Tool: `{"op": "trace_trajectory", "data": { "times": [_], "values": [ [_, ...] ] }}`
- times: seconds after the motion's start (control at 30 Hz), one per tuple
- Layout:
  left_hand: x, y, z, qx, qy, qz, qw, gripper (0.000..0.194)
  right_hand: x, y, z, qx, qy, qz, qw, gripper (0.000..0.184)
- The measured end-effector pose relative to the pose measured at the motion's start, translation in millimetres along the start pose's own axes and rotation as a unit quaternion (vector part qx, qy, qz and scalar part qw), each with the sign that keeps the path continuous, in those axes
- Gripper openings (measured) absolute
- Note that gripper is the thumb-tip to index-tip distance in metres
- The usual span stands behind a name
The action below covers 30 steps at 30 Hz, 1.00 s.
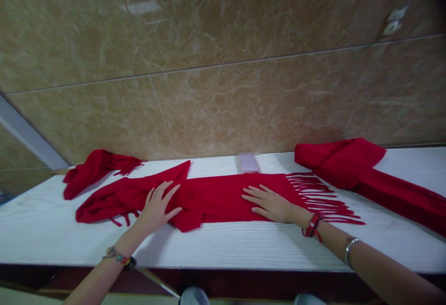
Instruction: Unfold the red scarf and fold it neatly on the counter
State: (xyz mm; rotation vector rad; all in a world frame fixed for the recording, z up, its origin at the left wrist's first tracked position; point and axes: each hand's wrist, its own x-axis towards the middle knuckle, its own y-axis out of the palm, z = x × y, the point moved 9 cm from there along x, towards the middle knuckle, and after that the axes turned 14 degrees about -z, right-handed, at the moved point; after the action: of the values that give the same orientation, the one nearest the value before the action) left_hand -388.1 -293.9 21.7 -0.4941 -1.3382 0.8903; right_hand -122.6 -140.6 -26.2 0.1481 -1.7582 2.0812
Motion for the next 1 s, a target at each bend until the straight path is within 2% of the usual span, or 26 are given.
{"op": "trace_trajectory", "data": {
  "times": [0.07, 0.2, 0.23, 0.3, 0.43, 0.53, 0.67, 0.87, 0.93, 1.0],
  "values": [
    [-6, 8.9, 0, 0.029, -0.022, 0.018, 0.999, 0.062, -5, -1, -1, -0.005, -0.004, -0.009, 1.000, 0.047],
    [-8, 13.8, 33, 0.090, -0.107, 0.034, 0.990, 0.065, -14, -3, -4, -0.013, -0.002, -0.019, 1.000, 0.047],
    [-6, 12.2, 35, 0.091, -0.100, 0.036, 0.990, 0.064, -16, -4, -5, -0.013, -0.001, -0.020, 1.000, 0.047],
    [3, 6.3, 25, 0.074, -0.052, 0.034, 0.995, 0.061, -18, -5, -5, -0.012, 0.001, -0.025, 1.000, 0.046],
    [16, 0.1, -22, -0.014, 0.084, 0.053, 0.995, 0.049, -17, -8, -4, 0.000, 0.009, -0.038, 0.999, 0.046],
    [20, 7.9, -43, -0.060, 0.127, 0.096, 0.985, 0.030, -16, -8, -5, 0.008, 0.018, -0.037, 0.999, 0.047],
    [27, 9.6, -45, -0.088, 0.136, 0.094, 0.982, 0.023, -15, -8, -9, 0.025, 0.031, -0.035, 0.999, 0.049],
    [29, -9.8, -42, -0.071, 0.151, 0.085, 0.982, 0.029, -14, -9, -13, 0.036, 0.040, -0.047, 0.997, 0.048],
    [21, -13.2, -45, -0.066, 0.159, 0.105, 0.979, 0.030, -14, -9, -14, 0.037, 0.039, -0.052, 0.997, 0.048],
    [7, -9.3, -48, -0.065, 0.165, 0.148, 0.973, 0.029, -14, -10, -13, 0.040, 0.037, -0.060, 0.997, 0.047]
  ]
}}
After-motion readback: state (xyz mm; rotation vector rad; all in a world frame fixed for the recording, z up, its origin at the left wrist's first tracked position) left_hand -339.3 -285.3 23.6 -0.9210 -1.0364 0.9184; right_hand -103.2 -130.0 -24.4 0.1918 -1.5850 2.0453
